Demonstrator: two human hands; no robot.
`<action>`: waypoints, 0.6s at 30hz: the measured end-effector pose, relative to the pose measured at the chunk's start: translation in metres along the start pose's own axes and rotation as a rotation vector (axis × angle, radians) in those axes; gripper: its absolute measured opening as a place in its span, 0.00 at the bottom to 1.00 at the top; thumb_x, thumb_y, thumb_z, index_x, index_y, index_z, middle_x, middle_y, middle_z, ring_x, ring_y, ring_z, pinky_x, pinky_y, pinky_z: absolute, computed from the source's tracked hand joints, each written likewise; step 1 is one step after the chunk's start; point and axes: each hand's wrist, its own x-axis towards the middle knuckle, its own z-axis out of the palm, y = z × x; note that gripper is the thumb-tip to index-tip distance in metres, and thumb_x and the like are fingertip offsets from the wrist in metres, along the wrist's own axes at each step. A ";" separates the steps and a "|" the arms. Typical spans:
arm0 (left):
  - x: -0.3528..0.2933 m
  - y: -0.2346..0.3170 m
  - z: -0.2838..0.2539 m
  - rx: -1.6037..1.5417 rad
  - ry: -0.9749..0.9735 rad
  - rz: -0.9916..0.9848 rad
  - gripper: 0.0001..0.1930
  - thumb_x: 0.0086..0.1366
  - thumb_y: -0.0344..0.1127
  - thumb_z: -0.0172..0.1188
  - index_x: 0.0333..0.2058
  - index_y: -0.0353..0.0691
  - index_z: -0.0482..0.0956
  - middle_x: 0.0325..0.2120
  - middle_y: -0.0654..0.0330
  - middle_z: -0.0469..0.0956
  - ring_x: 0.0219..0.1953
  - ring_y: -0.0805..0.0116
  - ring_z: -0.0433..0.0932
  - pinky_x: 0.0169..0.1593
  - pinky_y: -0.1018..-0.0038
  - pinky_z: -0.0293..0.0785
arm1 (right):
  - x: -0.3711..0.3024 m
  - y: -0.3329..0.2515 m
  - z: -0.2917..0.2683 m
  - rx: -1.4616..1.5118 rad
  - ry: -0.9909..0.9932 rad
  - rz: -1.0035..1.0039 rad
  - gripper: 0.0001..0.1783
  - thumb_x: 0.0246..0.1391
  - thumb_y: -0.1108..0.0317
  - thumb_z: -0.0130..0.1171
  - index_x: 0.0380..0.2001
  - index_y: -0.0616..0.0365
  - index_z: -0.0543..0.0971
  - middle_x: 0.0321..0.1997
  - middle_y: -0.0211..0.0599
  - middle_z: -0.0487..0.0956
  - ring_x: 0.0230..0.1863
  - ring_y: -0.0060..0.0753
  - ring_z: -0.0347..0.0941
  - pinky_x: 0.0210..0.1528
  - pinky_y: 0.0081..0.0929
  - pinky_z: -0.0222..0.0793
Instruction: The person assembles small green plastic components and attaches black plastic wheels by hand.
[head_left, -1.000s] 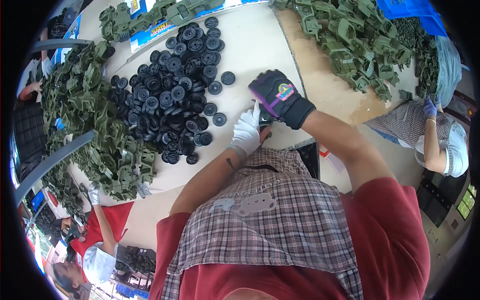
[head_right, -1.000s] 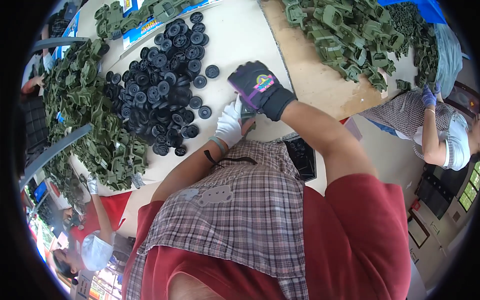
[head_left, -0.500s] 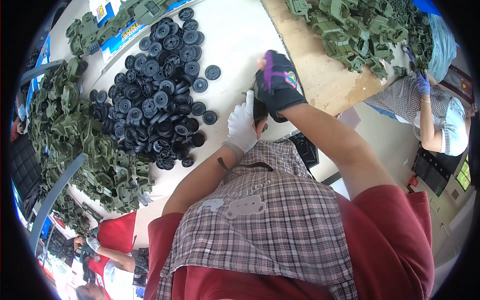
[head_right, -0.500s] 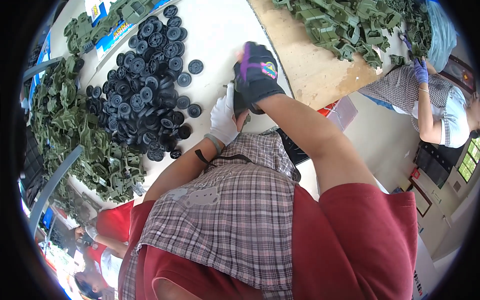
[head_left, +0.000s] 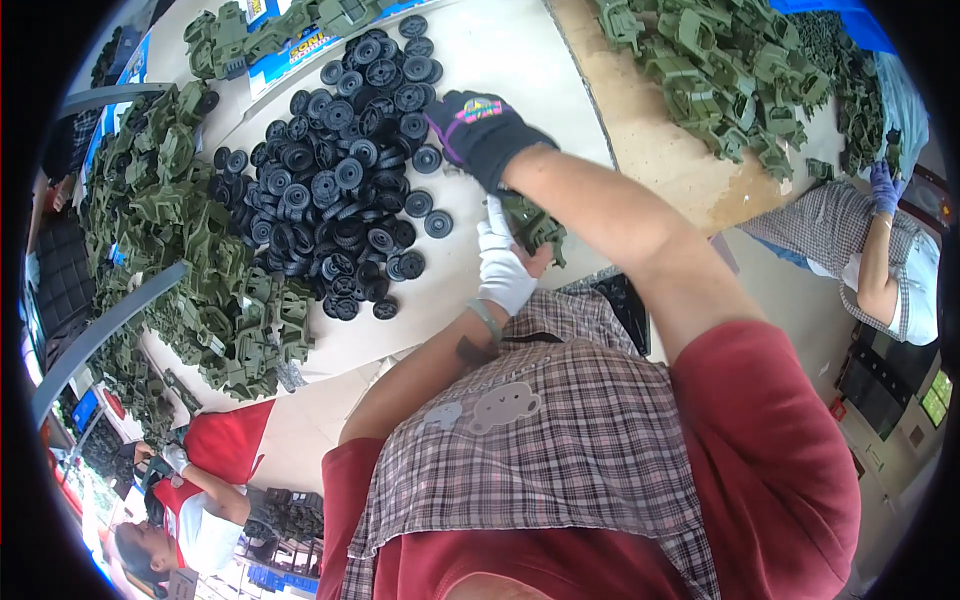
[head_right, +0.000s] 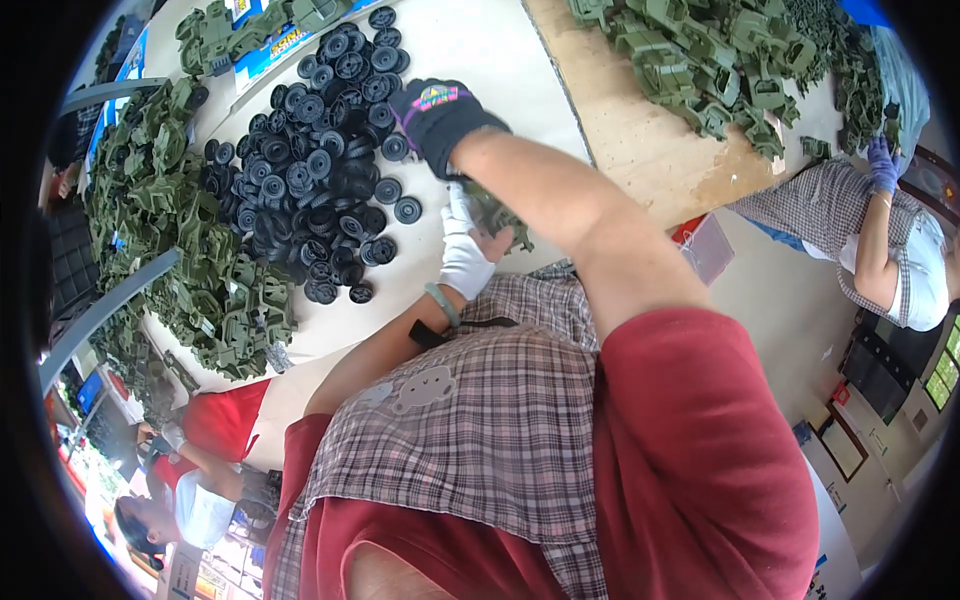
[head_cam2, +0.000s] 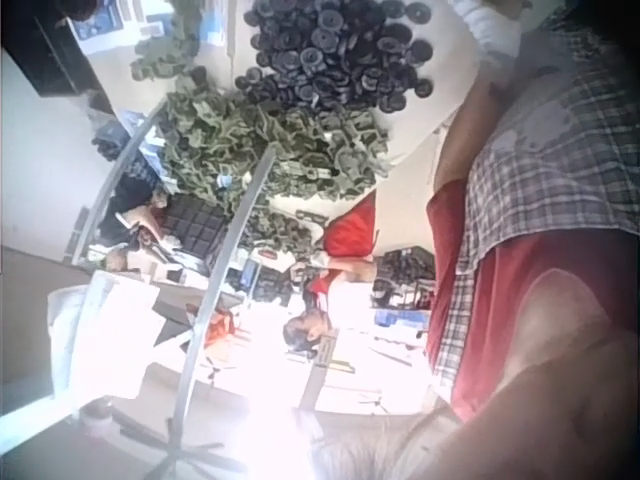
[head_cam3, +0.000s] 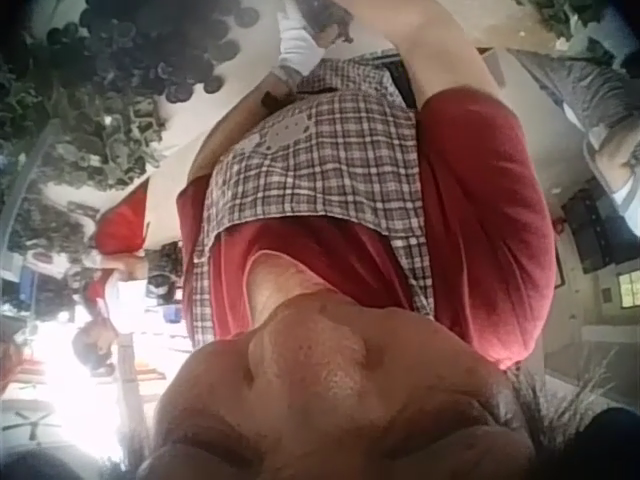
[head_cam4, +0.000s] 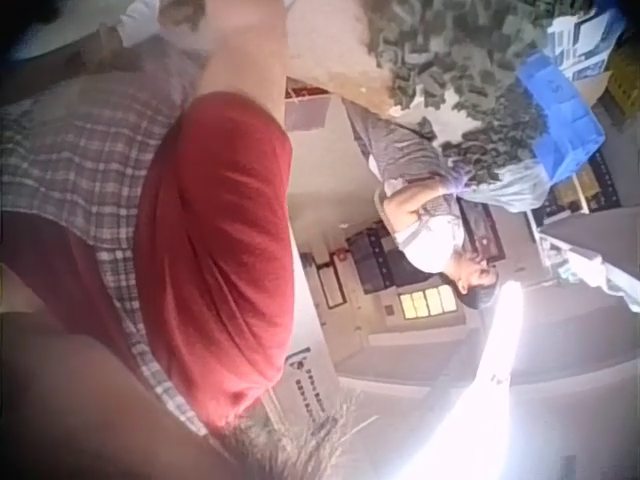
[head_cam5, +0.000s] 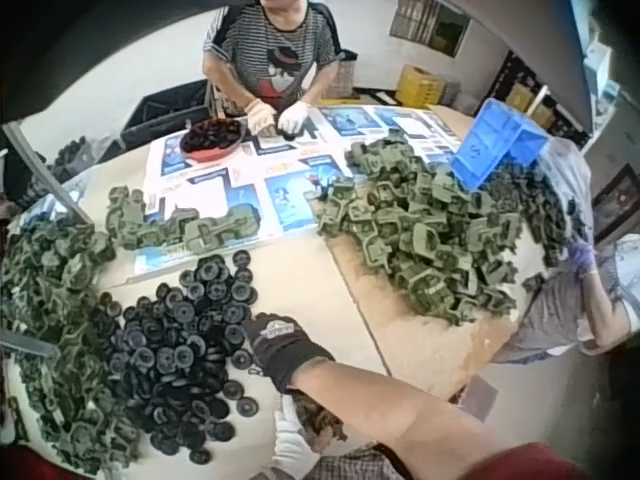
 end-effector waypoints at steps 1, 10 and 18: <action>-0.008 0.000 -0.013 -0.058 -0.006 -0.042 0.63 0.52 0.39 0.77 0.79 0.37 0.44 0.61 0.33 0.67 0.62 0.35 0.70 0.67 0.55 0.70 | 0.000 0.007 -0.009 0.104 -0.085 -0.015 0.14 0.62 0.63 0.59 0.48 0.56 0.83 0.48 0.50 0.86 0.50 0.54 0.84 0.54 0.45 0.80; 0.083 0.070 -0.073 1.018 -0.240 1.113 0.26 0.61 0.32 0.61 0.59 0.58 0.82 0.59 0.53 0.76 0.66 0.45 0.72 0.65 0.33 0.66 | -0.160 0.096 -0.070 1.051 -0.061 0.433 0.24 0.69 0.59 0.62 0.62 0.61 0.78 0.50 0.37 0.84 0.48 0.28 0.80 0.55 0.30 0.77; 0.060 0.052 -0.058 1.059 -0.309 0.729 0.27 0.42 0.51 0.81 0.43 0.54 0.83 0.37 0.63 0.79 0.46 0.58 0.79 0.41 0.55 0.73 | -0.235 0.058 -0.034 1.150 0.018 0.470 0.12 0.68 0.63 0.65 0.47 0.61 0.82 0.41 0.36 0.82 0.42 0.32 0.79 0.49 0.32 0.77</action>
